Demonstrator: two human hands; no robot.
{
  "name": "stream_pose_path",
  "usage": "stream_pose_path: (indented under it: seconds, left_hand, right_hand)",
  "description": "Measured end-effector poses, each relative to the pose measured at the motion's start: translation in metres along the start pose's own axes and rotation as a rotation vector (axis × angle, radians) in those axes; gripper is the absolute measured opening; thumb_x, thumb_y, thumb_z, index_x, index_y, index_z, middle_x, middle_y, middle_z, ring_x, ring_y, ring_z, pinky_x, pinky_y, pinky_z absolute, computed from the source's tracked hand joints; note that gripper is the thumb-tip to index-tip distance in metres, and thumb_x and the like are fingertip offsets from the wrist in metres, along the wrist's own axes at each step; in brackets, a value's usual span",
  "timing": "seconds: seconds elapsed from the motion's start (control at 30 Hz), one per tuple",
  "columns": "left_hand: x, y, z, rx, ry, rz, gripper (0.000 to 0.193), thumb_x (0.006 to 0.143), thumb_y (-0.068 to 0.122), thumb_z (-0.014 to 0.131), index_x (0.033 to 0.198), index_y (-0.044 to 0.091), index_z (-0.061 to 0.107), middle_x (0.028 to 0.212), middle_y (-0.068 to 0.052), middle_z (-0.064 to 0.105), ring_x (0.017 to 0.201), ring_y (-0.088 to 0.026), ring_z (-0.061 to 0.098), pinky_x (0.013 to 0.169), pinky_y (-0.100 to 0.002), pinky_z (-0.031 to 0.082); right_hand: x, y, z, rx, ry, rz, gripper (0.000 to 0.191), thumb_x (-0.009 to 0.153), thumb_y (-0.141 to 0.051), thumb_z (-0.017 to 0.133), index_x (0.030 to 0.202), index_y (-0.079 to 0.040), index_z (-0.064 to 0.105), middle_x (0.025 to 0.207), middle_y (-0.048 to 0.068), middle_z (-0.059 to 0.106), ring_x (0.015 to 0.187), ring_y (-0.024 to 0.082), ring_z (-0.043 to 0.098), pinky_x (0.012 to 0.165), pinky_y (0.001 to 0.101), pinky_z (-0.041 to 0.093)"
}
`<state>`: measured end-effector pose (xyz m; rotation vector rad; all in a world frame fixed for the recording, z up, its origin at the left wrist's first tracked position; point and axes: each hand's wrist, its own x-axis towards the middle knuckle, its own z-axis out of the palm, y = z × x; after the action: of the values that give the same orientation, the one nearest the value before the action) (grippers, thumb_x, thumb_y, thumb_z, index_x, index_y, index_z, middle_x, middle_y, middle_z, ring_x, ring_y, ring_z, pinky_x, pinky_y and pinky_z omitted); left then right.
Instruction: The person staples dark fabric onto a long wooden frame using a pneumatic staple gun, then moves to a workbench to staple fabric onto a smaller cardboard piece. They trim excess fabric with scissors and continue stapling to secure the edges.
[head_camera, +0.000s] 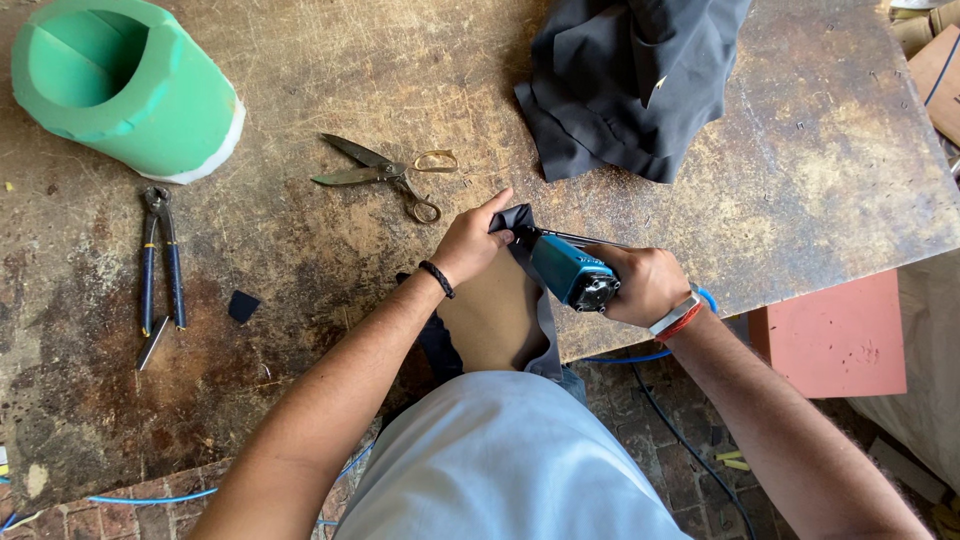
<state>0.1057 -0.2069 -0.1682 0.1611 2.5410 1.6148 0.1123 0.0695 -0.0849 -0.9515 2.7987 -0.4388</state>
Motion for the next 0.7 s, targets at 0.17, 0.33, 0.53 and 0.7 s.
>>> stream_pose_path:
  seconds: [0.17,0.33,0.53,0.7]
  left_hand:
    - [0.005,0.000,-0.005,-0.067,-0.010,-0.049,0.067,0.090,0.006,0.068,0.152,0.014,0.042,0.144,-0.017,0.055,0.130,-0.029,0.057,0.108,-0.038,0.048]
    - [0.003,0.002,-0.014,0.010,-0.021,-0.254,0.038,0.097,0.021,0.065,0.134,0.012,0.062,0.118,-0.014,0.073,0.108,-0.028,0.071,0.093,-0.040,0.055]
    - [0.012,-0.013,-0.028,0.221,-0.004,-0.396,0.029,0.097,0.033,0.065,0.111,0.009,0.072,0.093,-0.017,0.076,0.089,-0.033,0.074,0.080,-0.044,0.056]
    - [0.003,-0.042,-0.053,0.407,-0.279,-0.355,0.030,0.089,0.031,0.074,0.101,0.003,0.071,0.098,-0.020,0.072,0.094,-0.036,0.072,0.083,-0.046,0.056]
  right_hand:
    - [-0.005,0.021,0.015,0.054,0.066,-0.003,0.071,0.066,-0.008,0.076,0.136,-0.015,0.065,0.093,0.014,0.079,0.073,0.026,0.077,0.068,0.0379,0.065]
    - [-0.006,0.057,0.037,0.036,0.003,0.361,0.053,0.084,-0.025,0.077,0.135,-0.019,0.064,0.096,0.014,0.078,0.084,0.030,0.077,0.079,0.0418,0.062]
    - [0.007,0.100,0.078,0.058,0.041,0.546,0.082,0.078,-0.023,0.075,0.156,-0.015,0.049,0.113,0.023,0.068,0.101,0.042,0.067,0.085,0.0513,0.055]
    - [0.013,0.092,0.105,-0.157,0.388,0.283,0.056,0.072,-0.025,0.078,0.125,-0.011,0.068,0.123,0.017,0.064,0.114,0.039,0.064,0.094,0.0462,0.056]
